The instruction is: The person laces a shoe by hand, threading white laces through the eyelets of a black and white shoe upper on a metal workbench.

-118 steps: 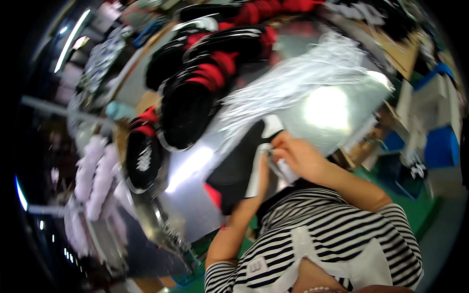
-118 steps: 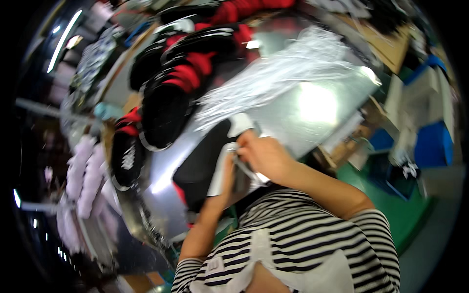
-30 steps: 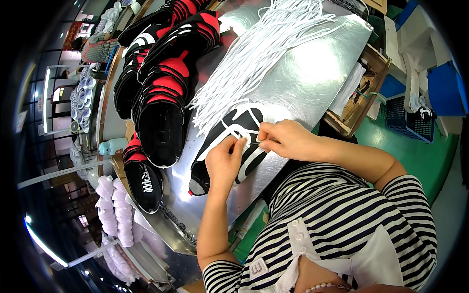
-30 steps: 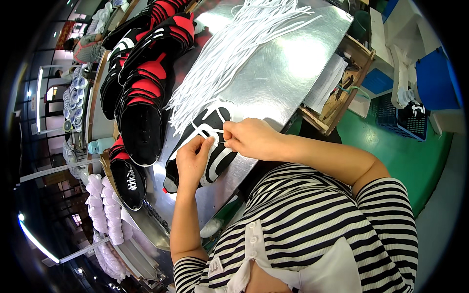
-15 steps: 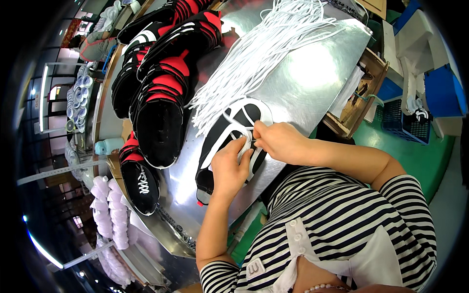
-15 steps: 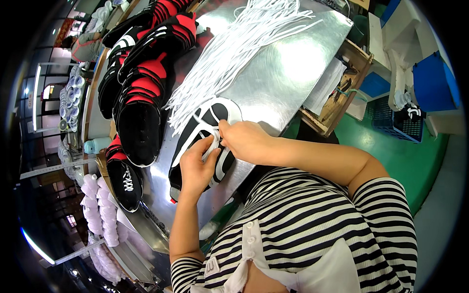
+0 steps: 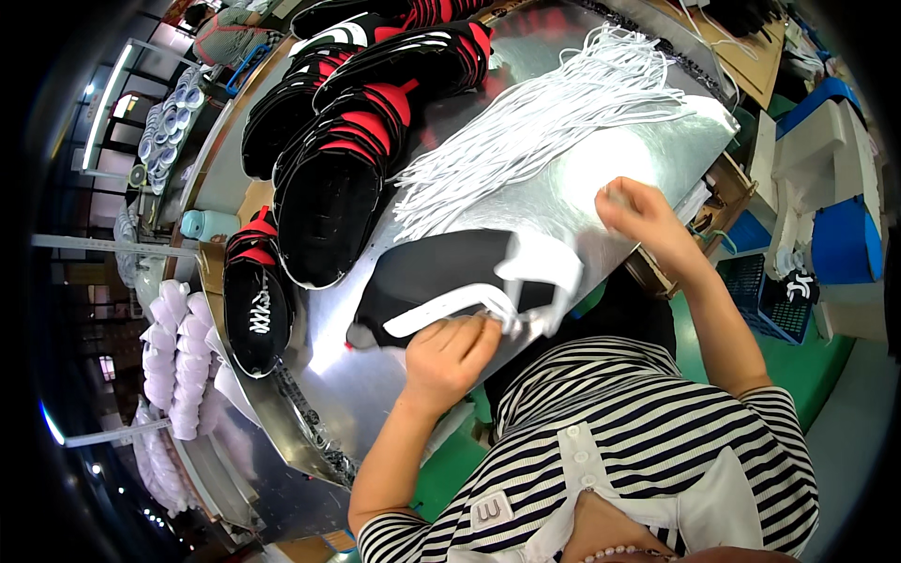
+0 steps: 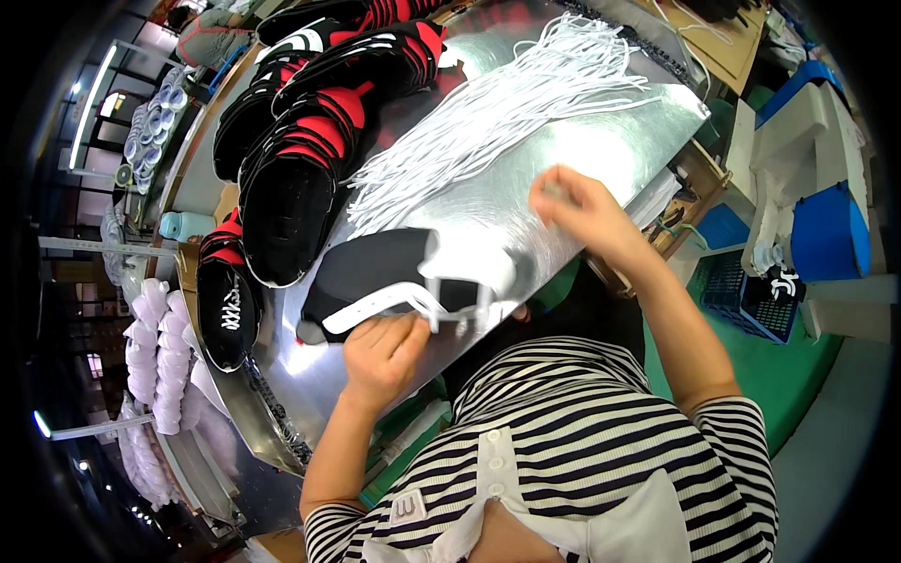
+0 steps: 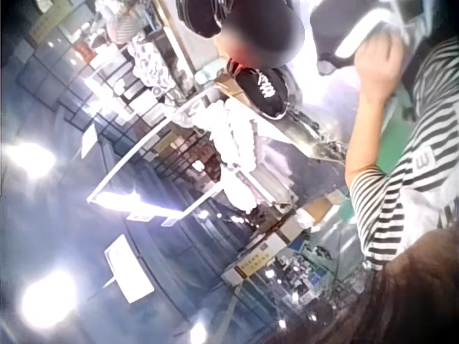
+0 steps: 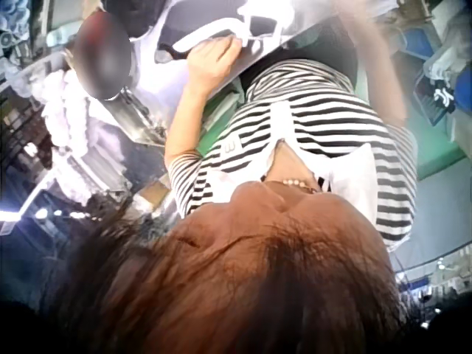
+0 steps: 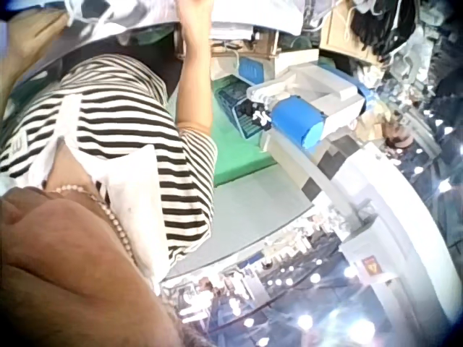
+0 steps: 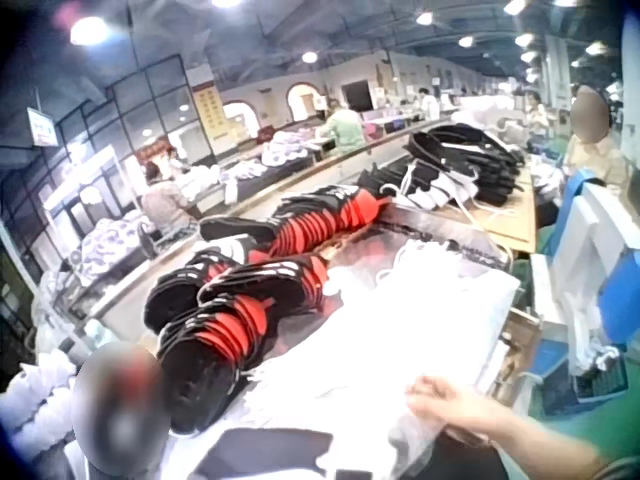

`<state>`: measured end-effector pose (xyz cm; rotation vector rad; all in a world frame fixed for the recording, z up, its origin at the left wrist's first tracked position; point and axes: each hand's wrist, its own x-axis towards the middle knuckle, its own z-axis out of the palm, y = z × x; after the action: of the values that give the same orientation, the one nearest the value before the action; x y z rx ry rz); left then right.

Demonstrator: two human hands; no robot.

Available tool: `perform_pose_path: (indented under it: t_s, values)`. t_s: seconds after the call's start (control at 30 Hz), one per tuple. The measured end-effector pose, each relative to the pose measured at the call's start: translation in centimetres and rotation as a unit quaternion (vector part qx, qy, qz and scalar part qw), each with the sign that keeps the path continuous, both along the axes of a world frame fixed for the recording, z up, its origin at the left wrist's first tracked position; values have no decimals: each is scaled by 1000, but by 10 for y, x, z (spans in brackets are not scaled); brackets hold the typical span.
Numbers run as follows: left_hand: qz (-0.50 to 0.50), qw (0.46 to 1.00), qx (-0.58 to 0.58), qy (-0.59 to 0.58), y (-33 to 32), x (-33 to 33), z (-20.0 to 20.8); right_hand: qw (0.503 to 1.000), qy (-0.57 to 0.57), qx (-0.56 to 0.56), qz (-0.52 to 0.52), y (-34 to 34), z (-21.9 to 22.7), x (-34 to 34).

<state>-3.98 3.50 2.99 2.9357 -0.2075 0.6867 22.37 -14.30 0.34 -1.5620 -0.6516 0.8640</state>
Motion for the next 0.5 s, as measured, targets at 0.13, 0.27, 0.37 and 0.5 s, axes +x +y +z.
perform_pose_path:
  t_s: [0.13, 0.27, 0.37, 0.5]
  values:
    - [-4, 999, 0, 35, 2, 12, 7, 985, 145, 51, 72, 42, -23, 1]
    - [165, 958, -167, 163, 10, 12, 7, 993, -20, 97, 65, 59, -22, -26]
    - [25, 923, -320, 210, 60, -16, -11, 992, -109, 49, 30, 60, -16, -37]
    - [101, 536, -699, 463, 71, -9, 6, 994, -62, 44, 82, 60, -11, -58]
